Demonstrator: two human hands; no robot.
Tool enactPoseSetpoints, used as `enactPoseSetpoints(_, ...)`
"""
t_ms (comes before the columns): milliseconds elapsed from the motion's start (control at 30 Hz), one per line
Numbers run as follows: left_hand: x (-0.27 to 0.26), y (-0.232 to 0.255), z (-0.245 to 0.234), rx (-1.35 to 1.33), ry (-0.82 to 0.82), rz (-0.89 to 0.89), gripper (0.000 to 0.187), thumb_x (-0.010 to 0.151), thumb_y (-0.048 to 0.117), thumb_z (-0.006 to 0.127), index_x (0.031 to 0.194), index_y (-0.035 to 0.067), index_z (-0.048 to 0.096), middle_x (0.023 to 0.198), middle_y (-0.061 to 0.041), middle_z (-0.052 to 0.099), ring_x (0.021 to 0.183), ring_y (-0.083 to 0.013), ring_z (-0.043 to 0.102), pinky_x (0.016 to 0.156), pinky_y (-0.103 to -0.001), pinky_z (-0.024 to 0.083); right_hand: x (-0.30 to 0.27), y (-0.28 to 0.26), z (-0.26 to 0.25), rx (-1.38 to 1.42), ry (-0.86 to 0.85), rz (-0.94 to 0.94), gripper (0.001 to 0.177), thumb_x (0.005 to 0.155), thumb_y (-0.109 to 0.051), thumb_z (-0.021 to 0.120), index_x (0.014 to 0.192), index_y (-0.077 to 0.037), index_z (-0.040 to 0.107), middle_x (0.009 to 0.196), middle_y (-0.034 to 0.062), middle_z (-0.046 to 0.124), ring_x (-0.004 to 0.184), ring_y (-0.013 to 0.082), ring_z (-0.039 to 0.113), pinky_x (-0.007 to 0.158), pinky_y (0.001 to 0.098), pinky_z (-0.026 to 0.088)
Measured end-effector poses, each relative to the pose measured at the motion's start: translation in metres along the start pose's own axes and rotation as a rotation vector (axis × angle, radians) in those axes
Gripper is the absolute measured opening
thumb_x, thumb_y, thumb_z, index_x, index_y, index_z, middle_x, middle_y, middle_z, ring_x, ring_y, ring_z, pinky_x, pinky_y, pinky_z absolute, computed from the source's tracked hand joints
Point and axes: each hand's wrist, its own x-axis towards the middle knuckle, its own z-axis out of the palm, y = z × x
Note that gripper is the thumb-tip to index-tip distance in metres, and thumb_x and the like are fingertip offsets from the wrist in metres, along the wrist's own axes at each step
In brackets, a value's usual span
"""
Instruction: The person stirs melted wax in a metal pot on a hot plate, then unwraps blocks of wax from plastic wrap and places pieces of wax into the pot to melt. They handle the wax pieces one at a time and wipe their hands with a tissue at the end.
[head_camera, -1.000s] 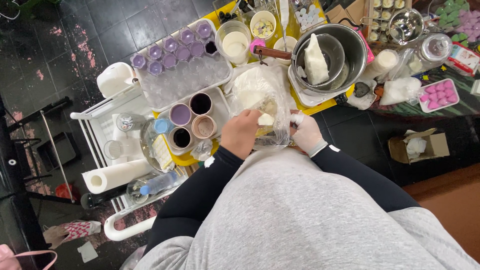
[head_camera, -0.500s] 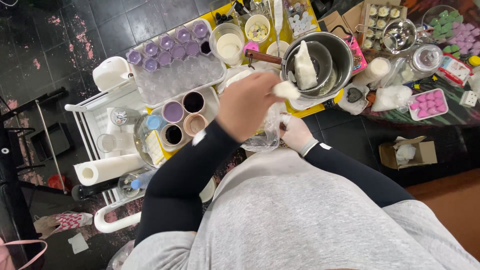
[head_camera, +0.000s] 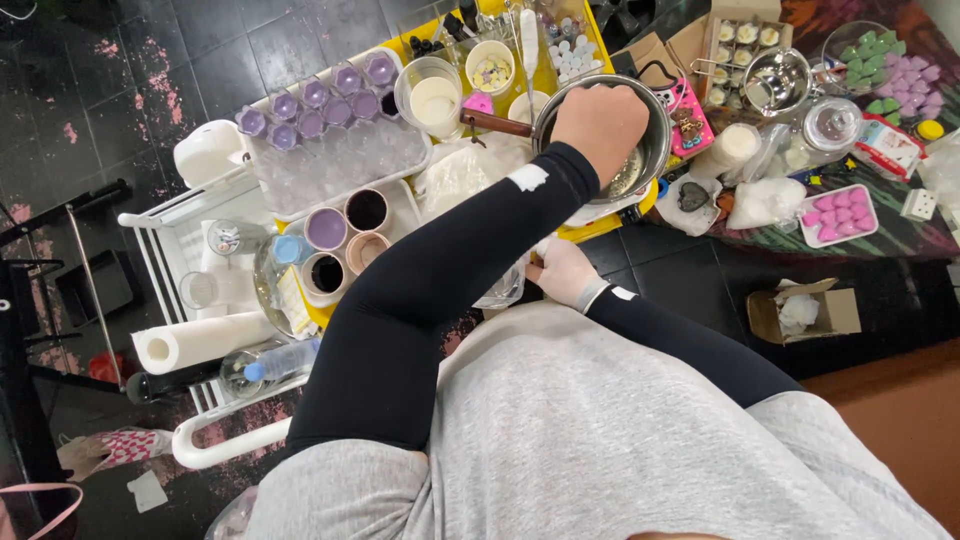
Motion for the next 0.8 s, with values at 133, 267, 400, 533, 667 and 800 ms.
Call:
enactPoseSetpoints(133, -0.009, -0.009, -0.013, 0.055, 0.011, 0.054, 0.010, 0.079, 0.012, 0.066, 0.080, 0.012, 0.076, 0.086, -0.008, 0.073, 0.081, -0.0274, 0.075, 0.063, -0.041, 0.058, -0.006, -0.012, -0.007, 0.059, 0.009, -0.039, 0.015, 0.086, -0.015, 0.071, 0.097, -0.004, 0.072, 0.081, 0.0122, 0.071, 0.075, 0.0282, 0.068, 0.071, 0.0380, 0.053)
enactPoseSetpoints(267, -0.049, -0.014, -0.069, -0.157, 0.145, -0.022, 0.006, 0.082, 0.009, 0.066, 0.082, 0.010, 0.072, 0.085, -0.009, 0.069, 0.078, -0.0308, 0.071, 0.063, -0.044, 0.055, -0.008, -0.010, -0.006, 0.016, 0.008, -0.041, 0.018, 0.087, -0.013, 0.069, 0.103, -0.006, 0.072, 0.081, 0.0138, 0.069, 0.074, 0.0291, 0.066, 0.070, 0.0385, 0.052)
enactPoseSetpoints(400, -0.120, -0.037, -0.090, -0.137, 0.087, -0.014, 0.005, 0.080, 0.009, 0.063, 0.081, 0.009, 0.067, 0.082, -0.012, 0.066, 0.080, -0.0346, 0.067, 0.067, -0.046, 0.053, -0.006, 0.001, -0.002, 0.121, 0.080, -0.295, 0.019, 0.088, -0.009, 0.068, 0.106, -0.003, 0.071, 0.098, 0.0149, 0.072, 0.087, 0.0280, 0.068, 0.078, 0.0370, 0.053)
enactPoseSetpoints(533, -0.171, -0.041, -0.090, -0.087, -0.236, -0.145, 0.009, 0.077, 0.014, 0.064, 0.079, 0.008, 0.069, 0.079, -0.014, 0.066, 0.080, -0.0369, 0.068, 0.066, -0.048, 0.054, -0.006, -0.002, -0.003, 0.291, -0.028, -0.071, 0.019, 0.091, -0.010, 0.065, 0.108, -0.003, 0.068, 0.097, 0.0116, 0.075, 0.088, 0.0228, 0.071, 0.080, 0.0340, 0.054)
enactPoseSetpoints(667, -0.189, -0.036, -0.086, -0.146, -0.286, -0.303, 0.011, 0.083, 0.007, 0.060, 0.085, 0.006, 0.071, 0.089, -0.014, 0.068, 0.084, -0.0364, 0.070, 0.068, -0.048, 0.055, -0.003, -0.011, -0.006, 0.170, -0.041, 0.042, 0.020, 0.095, -0.012, 0.065, 0.111, -0.001, 0.068, 0.098, 0.0124, 0.075, 0.088, 0.0212, 0.070, 0.081, 0.0337, 0.054)
enactPoseSetpoints(800, -0.199, -0.046, -0.073, -0.148, -0.292, -0.283, 0.011, 0.081, 0.007, 0.061, 0.082, 0.007, 0.072, 0.095, -0.013, 0.068, 0.085, -0.0359, 0.070, 0.072, -0.046, 0.056, -0.003, -0.026, -0.012, 0.135, -0.070, 0.116, 0.023, 0.093, -0.011, 0.065, 0.115, -0.002, 0.069, 0.096, 0.0143, 0.076, 0.086, 0.0230, 0.070, 0.081, 0.0340, 0.054)
